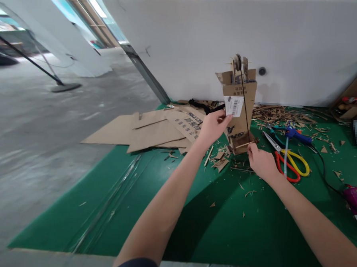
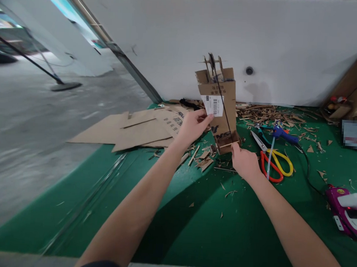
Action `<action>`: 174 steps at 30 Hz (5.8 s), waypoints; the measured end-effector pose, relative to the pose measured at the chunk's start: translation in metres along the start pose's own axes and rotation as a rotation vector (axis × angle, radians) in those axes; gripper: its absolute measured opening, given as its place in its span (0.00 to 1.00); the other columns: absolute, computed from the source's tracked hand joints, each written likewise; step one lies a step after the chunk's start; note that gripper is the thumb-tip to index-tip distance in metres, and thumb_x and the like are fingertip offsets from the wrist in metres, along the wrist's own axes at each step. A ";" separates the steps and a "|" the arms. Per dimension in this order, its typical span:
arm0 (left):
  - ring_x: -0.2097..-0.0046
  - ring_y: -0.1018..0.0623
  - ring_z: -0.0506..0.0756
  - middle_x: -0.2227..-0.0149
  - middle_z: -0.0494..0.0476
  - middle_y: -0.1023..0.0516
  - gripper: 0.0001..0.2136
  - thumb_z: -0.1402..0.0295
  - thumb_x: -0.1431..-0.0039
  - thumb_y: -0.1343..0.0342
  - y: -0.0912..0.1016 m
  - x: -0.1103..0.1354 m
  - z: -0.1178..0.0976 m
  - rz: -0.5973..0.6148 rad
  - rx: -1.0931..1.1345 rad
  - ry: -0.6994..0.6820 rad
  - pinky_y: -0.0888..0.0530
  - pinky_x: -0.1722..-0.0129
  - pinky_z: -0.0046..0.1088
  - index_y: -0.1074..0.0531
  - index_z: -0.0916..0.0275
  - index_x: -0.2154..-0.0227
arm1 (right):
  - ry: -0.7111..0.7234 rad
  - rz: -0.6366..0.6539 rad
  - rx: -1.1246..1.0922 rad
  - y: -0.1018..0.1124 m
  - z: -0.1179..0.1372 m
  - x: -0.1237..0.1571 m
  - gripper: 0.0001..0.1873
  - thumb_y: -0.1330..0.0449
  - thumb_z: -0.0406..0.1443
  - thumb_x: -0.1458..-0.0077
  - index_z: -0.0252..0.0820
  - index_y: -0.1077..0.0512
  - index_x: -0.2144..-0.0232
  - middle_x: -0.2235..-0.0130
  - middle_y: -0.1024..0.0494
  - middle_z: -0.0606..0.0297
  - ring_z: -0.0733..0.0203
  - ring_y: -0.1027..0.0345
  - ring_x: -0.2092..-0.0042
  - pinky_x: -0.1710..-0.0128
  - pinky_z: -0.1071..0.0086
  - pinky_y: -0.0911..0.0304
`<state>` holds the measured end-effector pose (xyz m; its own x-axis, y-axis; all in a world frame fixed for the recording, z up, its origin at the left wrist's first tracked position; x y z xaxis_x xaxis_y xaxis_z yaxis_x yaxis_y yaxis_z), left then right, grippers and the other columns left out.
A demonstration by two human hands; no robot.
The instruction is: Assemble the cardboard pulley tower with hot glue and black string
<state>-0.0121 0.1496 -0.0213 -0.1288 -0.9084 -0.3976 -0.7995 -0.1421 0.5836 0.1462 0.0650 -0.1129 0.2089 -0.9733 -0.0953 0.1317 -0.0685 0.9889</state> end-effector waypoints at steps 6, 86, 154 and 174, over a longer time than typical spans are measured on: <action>0.70 0.22 0.53 0.65 0.59 0.19 0.16 0.57 0.40 0.48 -0.007 0.004 -0.012 0.060 0.000 -0.008 0.29 0.72 0.25 0.23 0.66 0.66 | -0.004 -0.015 0.057 0.007 -0.010 0.003 0.14 0.59 0.38 0.33 0.41 0.39 0.51 0.69 0.21 0.60 0.55 0.25 0.69 0.76 0.70 0.51; 0.66 0.23 0.56 0.66 0.60 0.21 0.12 0.64 0.40 0.51 -0.089 0.041 -0.044 0.658 -0.494 -0.223 0.32 0.69 0.30 0.26 0.63 0.71 | 0.257 0.009 0.012 0.007 -0.003 0.016 0.20 0.55 0.30 0.36 0.43 0.32 0.46 0.52 0.24 0.57 0.56 0.28 0.56 0.64 0.68 0.38; 0.44 0.26 0.56 0.43 0.56 0.26 0.27 0.84 0.44 0.60 -0.024 0.046 -0.059 0.631 -0.570 -0.338 0.28 0.46 0.34 0.32 0.59 0.45 | 0.294 -0.254 0.076 0.051 0.018 -0.019 0.12 0.47 0.35 0.40 0.41 0.22 0.66 0.49 0.28 0.54 0.46 0.43 0.49 0.54 0.56 0.50; 0.31 0.43 0.57 0.33 0.51 0.43 0.23 0.83 0.41 0.60 0.053 0.059 -0.111 0.156 -0.284 -0.552 0.34 0.36 0.40 0.29 0.54 0.53 | 0.204 -0.014 -0.034 0.064 0.010 -0.022 0.06 0.43 0.35 0.46 0.41 0.27 0.73 0.55 0.25 0.58 0.49 0.38 0.51 0.54 0.58 0.49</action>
<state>0.0029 0.0451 0.0650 -0.5748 -0.6014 -0.5549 -0.5702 -0.1920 0.7987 0.1409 0.0796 -0.0468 0.3987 -0.9073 -0.1338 0.1679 -0.0712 0.9832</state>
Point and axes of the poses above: each hand's wrist, its own x-axis away from the middle knuckle, its own y-axis out of the back of the hand, z = x × y, the point moved 8 cm from there along -x, towards the middle knuckle
